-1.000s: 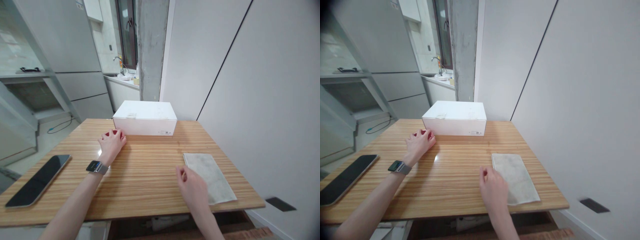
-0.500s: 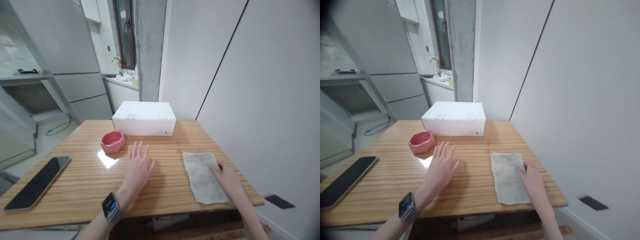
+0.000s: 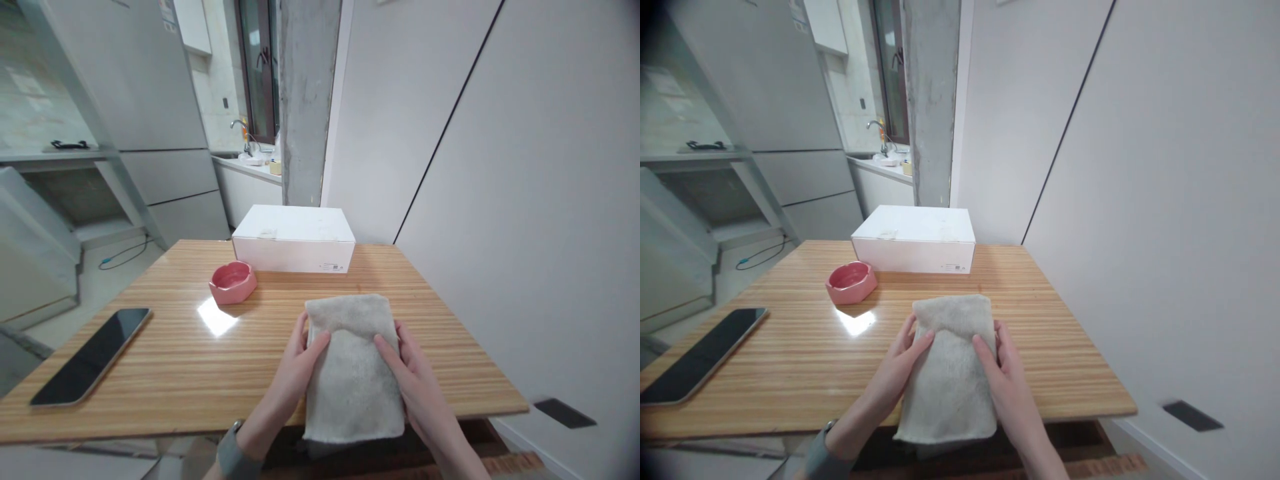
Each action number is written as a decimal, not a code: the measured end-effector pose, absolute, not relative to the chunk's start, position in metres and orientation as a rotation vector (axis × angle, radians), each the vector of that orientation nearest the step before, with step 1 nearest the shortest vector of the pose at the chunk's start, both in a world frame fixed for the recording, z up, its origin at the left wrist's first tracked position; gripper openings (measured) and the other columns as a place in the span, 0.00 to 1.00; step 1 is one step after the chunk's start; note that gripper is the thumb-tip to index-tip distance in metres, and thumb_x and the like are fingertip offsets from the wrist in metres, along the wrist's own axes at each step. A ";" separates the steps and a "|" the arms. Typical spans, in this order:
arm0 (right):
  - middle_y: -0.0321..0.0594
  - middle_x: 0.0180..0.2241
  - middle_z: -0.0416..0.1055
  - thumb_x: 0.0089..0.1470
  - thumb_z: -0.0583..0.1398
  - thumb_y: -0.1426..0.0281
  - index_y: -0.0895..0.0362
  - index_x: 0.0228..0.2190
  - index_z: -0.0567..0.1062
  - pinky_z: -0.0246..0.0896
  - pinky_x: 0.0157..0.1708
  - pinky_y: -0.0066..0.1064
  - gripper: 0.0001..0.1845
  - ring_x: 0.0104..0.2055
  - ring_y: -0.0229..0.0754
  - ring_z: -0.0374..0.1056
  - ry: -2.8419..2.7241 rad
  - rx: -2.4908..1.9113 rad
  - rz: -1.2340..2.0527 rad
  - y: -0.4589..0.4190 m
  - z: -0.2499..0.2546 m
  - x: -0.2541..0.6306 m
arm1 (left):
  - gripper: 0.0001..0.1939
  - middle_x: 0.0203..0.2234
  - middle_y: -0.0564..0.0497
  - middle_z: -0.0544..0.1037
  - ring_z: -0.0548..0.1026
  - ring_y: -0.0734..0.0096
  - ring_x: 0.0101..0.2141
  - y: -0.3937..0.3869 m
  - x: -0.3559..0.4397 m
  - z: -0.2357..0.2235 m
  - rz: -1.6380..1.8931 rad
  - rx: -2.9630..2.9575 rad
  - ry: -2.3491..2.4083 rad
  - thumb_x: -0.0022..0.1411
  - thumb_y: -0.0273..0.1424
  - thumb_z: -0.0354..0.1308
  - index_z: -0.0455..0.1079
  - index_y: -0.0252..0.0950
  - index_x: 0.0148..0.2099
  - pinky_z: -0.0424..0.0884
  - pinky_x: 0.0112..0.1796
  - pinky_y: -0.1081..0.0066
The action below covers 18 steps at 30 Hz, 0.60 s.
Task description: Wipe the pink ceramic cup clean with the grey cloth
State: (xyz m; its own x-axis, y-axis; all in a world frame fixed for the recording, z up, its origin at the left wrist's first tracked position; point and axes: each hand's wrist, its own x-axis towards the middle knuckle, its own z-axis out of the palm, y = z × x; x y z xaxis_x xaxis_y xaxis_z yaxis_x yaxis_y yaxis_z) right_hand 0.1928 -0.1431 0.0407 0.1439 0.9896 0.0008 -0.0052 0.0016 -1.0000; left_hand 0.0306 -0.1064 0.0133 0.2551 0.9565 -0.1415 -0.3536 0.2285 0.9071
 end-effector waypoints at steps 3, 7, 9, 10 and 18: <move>0.46 0.47 0.69 0.48 0.60 0.50 0.51 0.43 0.63 0.70 0.32 0.37 0.26 0.39 0.46 0.71 -1.116 -1.279 1.302 -0.139 0.027 0.181 | 0.41 0.52 0.42 0.71 0.73 0.59 0.48 -0.107 -0.011 0.010 1.192 1.053 1.048 0.58 0.38 0.57 0.38 0.43 0.67 0.71 0.45 0.62; 0.49 0.53 0.63 0.42 0.61 0.46 0.51 0.45 0.61 0.70 0.24 0.36 0.34 0.35 0.46 0.73 -1.111 -1.450 1.334 -0.137 0.005 0.177 | 0.29 0.58 0.47 0.66 0.65 0.58 0.56 -0.099 -0.088 -0.007 1.138 1.565 1.473 0.60 0.40 0.53 0.56 0.41 0.62 0.67 0.50 0.63; 0.48 0.51 0.64 0.42 0.60 0.46 0.52 0.44 0.62 0.70 0.24 0.34 0.33 0.36 0.46 0.73 -1.111 -1.486 1.301 -0.137 -0.003 0.180 | 0.27 0.57 0.49 0.67 0.64 0.58 0.57 -0.096 -0.126 -0.013 1.033 1.710 1.621 0.60 0.42 0.52 0.60 0.41 0.60 0.67 0.50 0.64; 0.48 0.49 0.65 0.43 0.60 0.46 0.53 0.44 0.63 0.69 0.23 0.33 0.32 0.35 0.45 0.73 -1.113 -1.494 1.283 -0.138 -0.007 0.182 | 0.26 0.55 0.49 0.69 0.66 0.58 0.56 -0.096 -0.143 -0.014 0.967 1.763 1.690 0.60 0.43 0.51 0.61 0.41 0.59 0.67 0.49 0.64; 0.40 0.29 0.71 0.50 0.56 0.50 0.55 0.39 0.68 0.61 0.18 0.29 0.24 0.25 0.41 0.68 -1.212 -1.566 0.985 -0.133 -0.032 0.205 | 0.21 0.44 0.51 0.76 0.76 0.65 0.39 -0.103 -0.218 -0.015 0.741 2.098 2.047 0.62 0.45 0.47 0.71 0.45 0.51 0.70 0.41 0.70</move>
State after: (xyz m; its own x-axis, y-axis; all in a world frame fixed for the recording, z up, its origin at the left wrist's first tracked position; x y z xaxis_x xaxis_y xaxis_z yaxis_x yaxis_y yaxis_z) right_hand 0.2053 -0.1334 -0.0321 0.2030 0.9771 -0.0644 0.2633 -0.1178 -0.9575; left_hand -0.2183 -0.1030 -0.0151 -0.0334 0.9653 0.2590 0.9075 -0.0793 0.4125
